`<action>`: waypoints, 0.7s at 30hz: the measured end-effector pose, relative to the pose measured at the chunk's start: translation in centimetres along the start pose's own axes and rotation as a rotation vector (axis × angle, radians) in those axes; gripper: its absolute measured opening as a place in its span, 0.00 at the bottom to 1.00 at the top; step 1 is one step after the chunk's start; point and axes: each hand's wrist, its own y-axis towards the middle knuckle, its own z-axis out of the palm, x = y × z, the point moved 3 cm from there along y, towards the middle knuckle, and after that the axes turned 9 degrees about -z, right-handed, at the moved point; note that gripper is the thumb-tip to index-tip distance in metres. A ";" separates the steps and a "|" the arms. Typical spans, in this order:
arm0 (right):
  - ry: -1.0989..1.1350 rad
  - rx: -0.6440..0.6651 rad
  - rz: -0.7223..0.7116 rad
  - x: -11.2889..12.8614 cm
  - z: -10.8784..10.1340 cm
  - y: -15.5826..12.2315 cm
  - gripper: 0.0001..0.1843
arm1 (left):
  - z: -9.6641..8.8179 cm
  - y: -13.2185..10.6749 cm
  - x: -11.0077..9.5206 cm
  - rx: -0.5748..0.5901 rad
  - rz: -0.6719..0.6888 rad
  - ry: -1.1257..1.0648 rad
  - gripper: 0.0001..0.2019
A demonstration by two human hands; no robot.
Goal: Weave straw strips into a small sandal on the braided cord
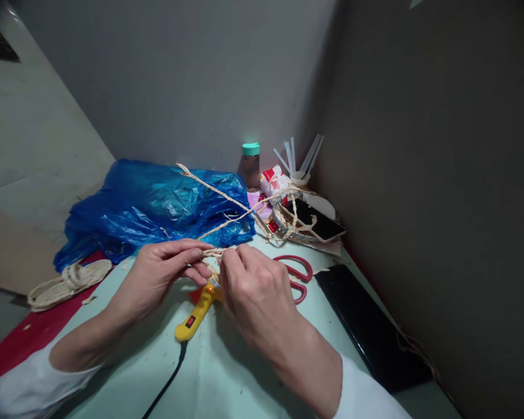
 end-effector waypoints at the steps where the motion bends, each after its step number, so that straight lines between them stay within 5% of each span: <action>1: 0.002 -0.004 0.003 0.0 0.0 0.0 0.10 | 0.0 0.0 0.0 0.005 -0.002 0.002 0.10; 10: 0.135 -0.087 0.069 -0.4 0.4 -0.1 0.07 | -0.2 -0.3 -0.3 0.025 0.008 0.096 0.13; 16: 0.046 0.015 0.075 -0.5 -0.1 0.5 0.09 | -0.5 -0.1 -0.6 -0.016 0.049 0.113 0.11; 21: 0.229 -0.051 0.062 0.0 0.0 0.3 0.10 | -0.7 -0.2 -0.2 -0.023 0.067 0.057 0.11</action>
